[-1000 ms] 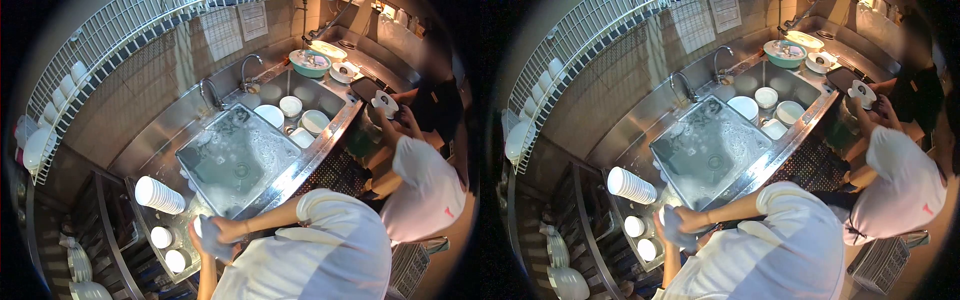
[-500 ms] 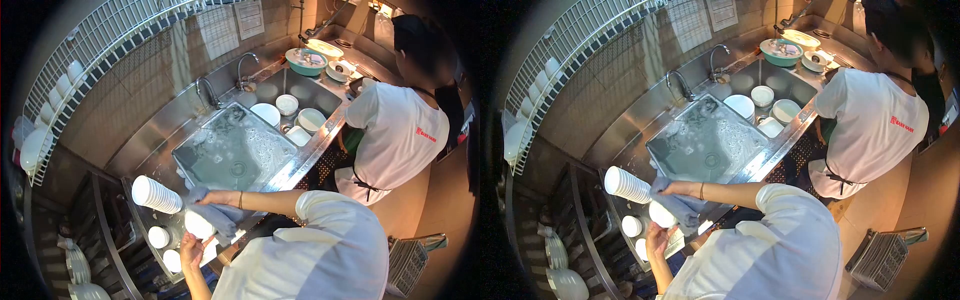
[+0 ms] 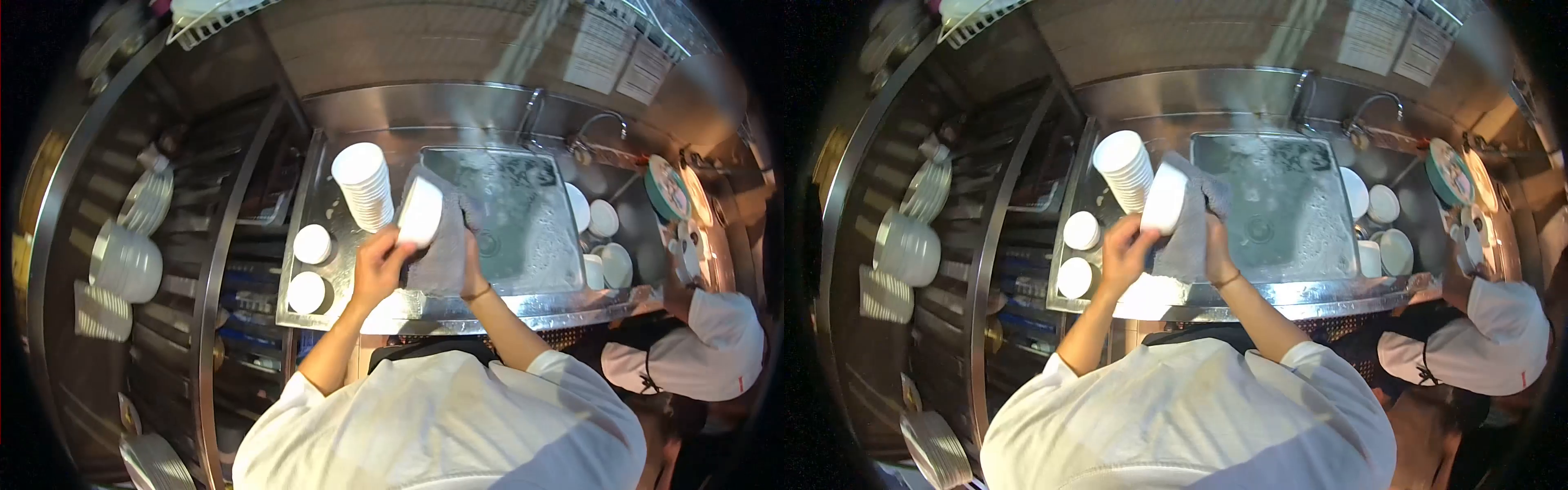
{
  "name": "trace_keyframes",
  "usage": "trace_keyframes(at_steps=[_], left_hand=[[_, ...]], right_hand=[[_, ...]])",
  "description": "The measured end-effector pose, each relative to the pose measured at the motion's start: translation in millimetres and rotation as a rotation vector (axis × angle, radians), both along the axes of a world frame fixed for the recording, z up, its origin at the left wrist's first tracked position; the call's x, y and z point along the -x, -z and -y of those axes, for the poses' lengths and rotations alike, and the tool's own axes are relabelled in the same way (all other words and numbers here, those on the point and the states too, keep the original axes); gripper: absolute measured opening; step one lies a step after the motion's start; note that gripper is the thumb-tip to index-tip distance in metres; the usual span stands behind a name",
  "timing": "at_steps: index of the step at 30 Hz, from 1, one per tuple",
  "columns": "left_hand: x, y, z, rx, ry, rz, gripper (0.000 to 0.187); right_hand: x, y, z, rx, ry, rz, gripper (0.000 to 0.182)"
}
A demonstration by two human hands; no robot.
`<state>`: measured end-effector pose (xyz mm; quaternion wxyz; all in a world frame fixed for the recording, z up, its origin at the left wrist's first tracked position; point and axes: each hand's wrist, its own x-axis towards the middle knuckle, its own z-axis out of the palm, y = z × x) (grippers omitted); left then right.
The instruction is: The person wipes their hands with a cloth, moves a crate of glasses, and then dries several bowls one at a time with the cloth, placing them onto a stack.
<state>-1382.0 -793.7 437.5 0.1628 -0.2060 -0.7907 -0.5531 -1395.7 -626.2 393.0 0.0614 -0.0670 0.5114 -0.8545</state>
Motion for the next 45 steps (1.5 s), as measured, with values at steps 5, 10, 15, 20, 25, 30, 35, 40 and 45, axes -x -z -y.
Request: trace_keyframes(at_steps=[5, 10, 15, 20, 25, 30, 35, 40, 45], left_hand=[[68.9, -24.0, 36.1, 0.248, -0.18, -0.332, 0.01], [126.5, -3.4, 68.4, 0.505, -0.261, -0.425, 0.007], [126.6, 9.3, 78.3, 0.646, -0.213, -0.356, 0.008], [102.5, 35.6, 113.5, 0.342, -0.45, -0.448, 0.021], [64.6, 163.1, 173.7, 0.944, -0.496, 0.359, 0.022], [61.0, 191.7, 173.2, 0.986, -0.557, 0.141, 0.01], [69.1, 188.6, 172.6, 1.004, -0.511, 0.129, 0.01], [72.0, 172.9, 167.1, 0.946, -0.547, 0.211, 0.011], [64.0, 161.4, 162.0, 0.541, -0.762, 0.098, 0.012]], right_hand=[[-41.4, -9.1, -6.2, 0.263, -0.192, 0.494, 0.037], [-51.1, 23.4, -25.5, -0.02, -0.147, 0.347, 0.036], [-19.1, 89.6, -75.4, 1.099, -0.516, 0.378, 0.033], [-3.9, 120.1, -111.9, 2.244, -0.46, 0.708, 0.031], [-12.1, 98.4, -122.1, 0.999, 0.011, 0.298, 0.029], [-10.0, 84.3, -93.3, 0.81, 0.024, 0.28, 0.028], [-19.2, 48.3, -58.1, 0.543, 0.095, 0.225, 0.029], [-26.6, 48.6, -54.0, 0.182, 0.094, 0.175, 0.033], [-32.1, 38.6, -45.2, 0.396, 0.005, 0.455, 0.034]])
